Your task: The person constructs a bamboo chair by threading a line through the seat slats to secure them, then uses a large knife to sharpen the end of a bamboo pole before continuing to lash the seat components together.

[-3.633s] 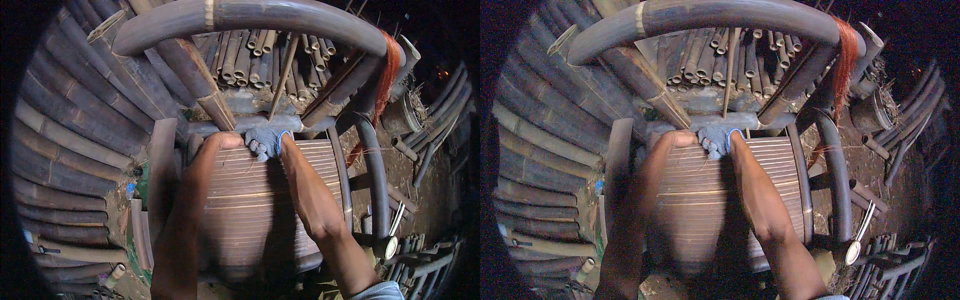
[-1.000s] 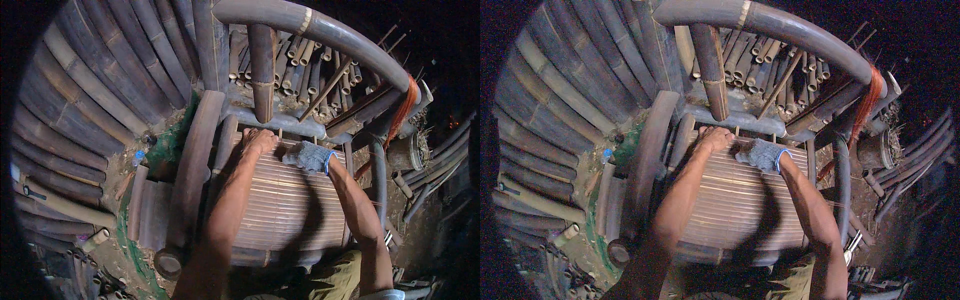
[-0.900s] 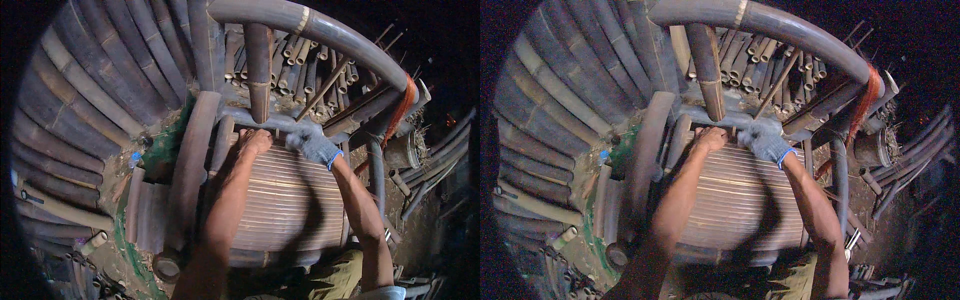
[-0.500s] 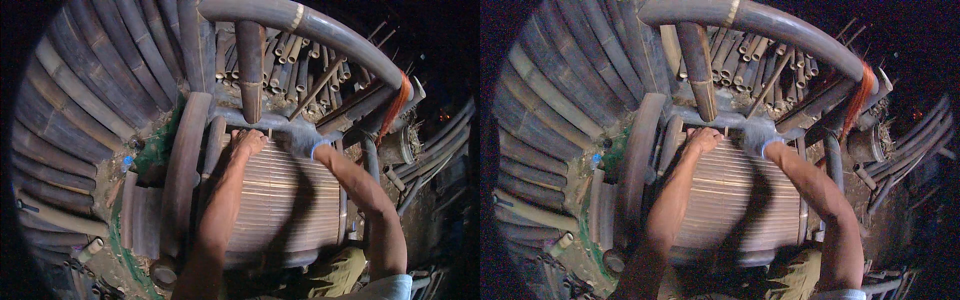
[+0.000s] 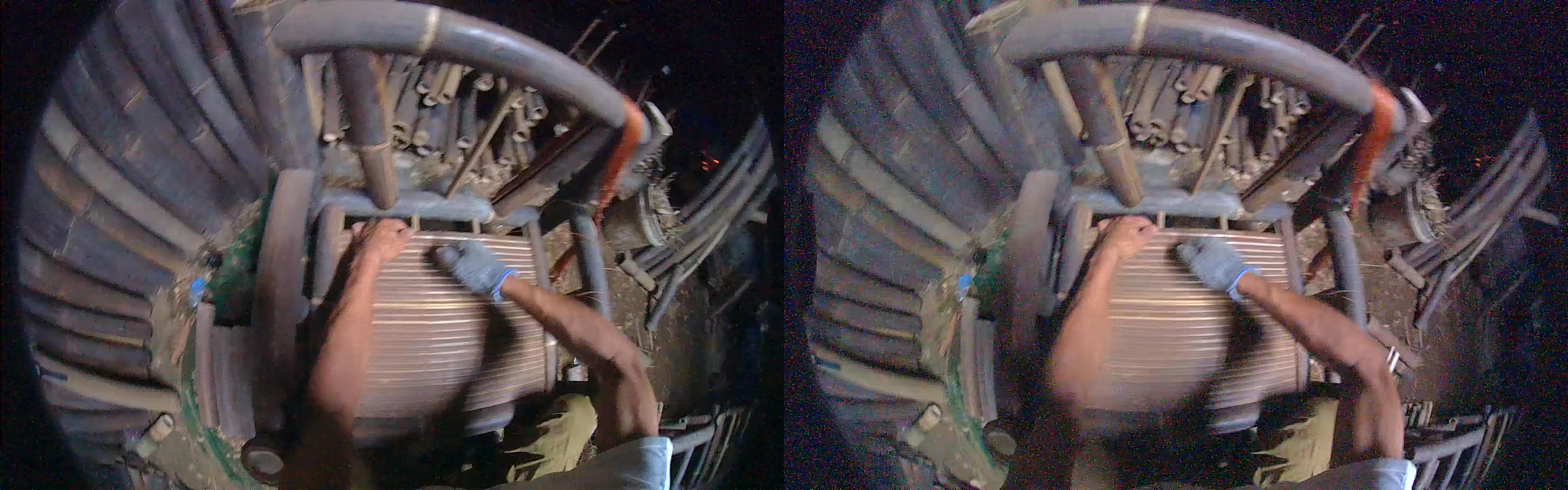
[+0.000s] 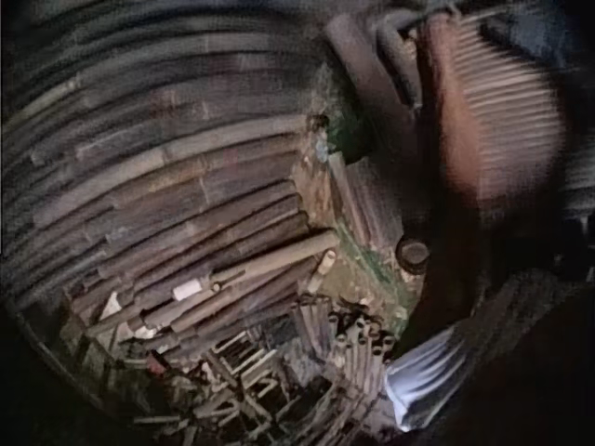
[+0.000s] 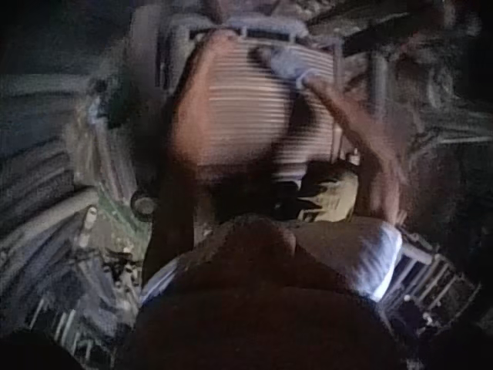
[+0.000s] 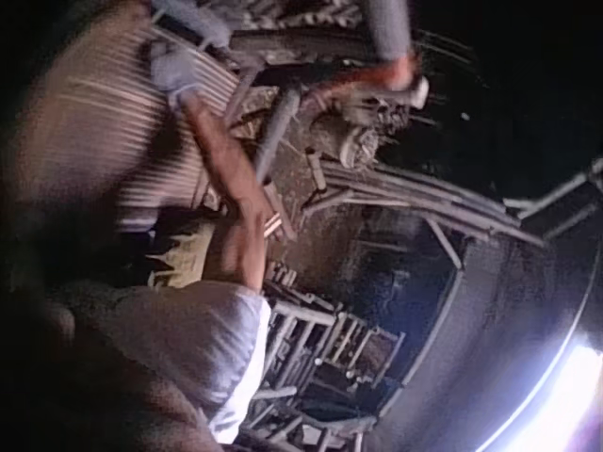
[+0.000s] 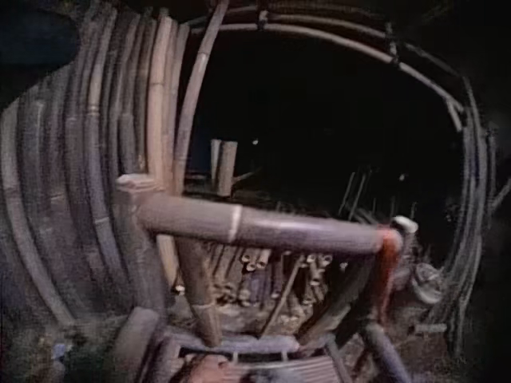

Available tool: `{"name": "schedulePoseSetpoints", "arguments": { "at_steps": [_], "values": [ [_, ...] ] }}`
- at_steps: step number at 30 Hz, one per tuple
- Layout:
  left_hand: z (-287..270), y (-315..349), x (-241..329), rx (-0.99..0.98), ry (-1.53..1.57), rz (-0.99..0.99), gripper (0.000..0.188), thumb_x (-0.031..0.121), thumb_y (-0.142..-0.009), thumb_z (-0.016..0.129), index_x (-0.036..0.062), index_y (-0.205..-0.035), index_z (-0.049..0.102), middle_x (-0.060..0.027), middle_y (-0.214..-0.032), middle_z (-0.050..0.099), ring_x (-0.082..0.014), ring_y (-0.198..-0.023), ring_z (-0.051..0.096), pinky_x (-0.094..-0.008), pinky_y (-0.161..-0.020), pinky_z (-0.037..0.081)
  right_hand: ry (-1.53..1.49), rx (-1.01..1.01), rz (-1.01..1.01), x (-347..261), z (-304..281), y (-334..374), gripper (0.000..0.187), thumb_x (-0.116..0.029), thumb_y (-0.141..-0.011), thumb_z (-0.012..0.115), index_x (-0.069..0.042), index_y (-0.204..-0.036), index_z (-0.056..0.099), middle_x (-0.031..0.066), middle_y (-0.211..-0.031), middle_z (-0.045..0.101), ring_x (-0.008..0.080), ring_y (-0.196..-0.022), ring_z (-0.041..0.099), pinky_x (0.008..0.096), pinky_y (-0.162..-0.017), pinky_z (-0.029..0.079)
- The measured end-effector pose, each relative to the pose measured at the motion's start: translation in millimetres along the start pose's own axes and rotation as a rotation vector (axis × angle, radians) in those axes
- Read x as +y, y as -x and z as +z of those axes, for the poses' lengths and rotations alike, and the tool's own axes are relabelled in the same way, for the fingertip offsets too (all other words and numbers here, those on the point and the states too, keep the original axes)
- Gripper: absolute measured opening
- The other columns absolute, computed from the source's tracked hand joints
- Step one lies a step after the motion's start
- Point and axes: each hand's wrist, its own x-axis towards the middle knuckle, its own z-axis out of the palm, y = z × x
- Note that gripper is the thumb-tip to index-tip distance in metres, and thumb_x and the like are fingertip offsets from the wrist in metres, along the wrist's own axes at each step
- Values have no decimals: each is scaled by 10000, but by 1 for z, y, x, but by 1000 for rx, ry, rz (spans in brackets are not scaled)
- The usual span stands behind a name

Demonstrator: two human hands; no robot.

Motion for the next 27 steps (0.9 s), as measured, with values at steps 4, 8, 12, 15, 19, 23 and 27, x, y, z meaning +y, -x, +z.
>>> {"name": "schedulePoseSetpoints", "arguments": {
  "at_steps": [4, 8, 12, 15, 19, 23, 27],
  "values": [
    [8, 1, -6, 213, -31, 81, 248, 359, -879, 596, 196, -1023, 716, -93, -1052, 670, -294, -1043, 588, -454, -978, 355, 22, 383, -47, 32, 25, 13, 403, -310, -989, 424, 29, -950, 639, 285, -894, 622, 474, -887, 585, 524, -813, 459],
    [32, 11, 8, 630, -119, 346, 266, 333, -901, 584, 125, -1034, 684, -96, -1029, 647, -313, -1055, 568, -463, -982, 369, 85, 963, -119, 78, 6, 22, 289, -255, -946, 496, -9, -867, 626, 231, -913, 622, 417, -921, 579, 493, -837, 452],
    [48, 4, 20, 618, -274, 102, 313, 342, -944, 501, 87, -988, 676, -114, -1004, 659, -327, -1016, 580, -484, -975, 369, 402, 859, -155, 103, -15, 18, 220, -237, -895, 560, -41, -814, 619, 195, -921, 631, 354, -909, 595, 474, -856, 442],
    [43, -10, 21, 493, -442, -84, 423, 387, -988, 397, 82, -955, 688, -128, -1004, 672, -334, -1004, 586, -507, -969, 357, 434, 861, -166, 119, -13, -8, 300, -294, -899, 543, -60, -764, 673, 173, -799, 666, 348, -811, 629, 473, -803, 448],
    [41, -1, 11, 319, -477, -32, 499, 416, -1012, 315, 94, -965, 693, -132, -1015, 675, -346, -1002, 589, -512, -967, 345, 442, 647, 77, 117, -12, -15, 380, -347, -919, 502, -83, -757, 721, 166, -761, 695, 333, -739, 658, 464, -737, 458],
    [37, -1, 5, 366, -447, 21, 497, 415, -1016, 312, 108, -976, 701, -119, -1027, 679, -337, -970, 598, -506, -954, 349, 383, 682, 55, 117, -8, -16, 394, -341, -925, 477, -95, -746, 727, 144, -758, 703, 312, -718, 663, 454, -707, 446],
    [37, -1, -9, 370, -500, 51, 481, 411, -1016, 334, 110, -955, 704, -121, -1008, 678, -328, -972, 604, -503, -957, 349, 408, 661, 39, 113, -11, -13, 385, -325, -916, 472, -100, -740, 731, 141, -752, 703, 313, -709, 661, 458, -699, 440]
  ]
}}
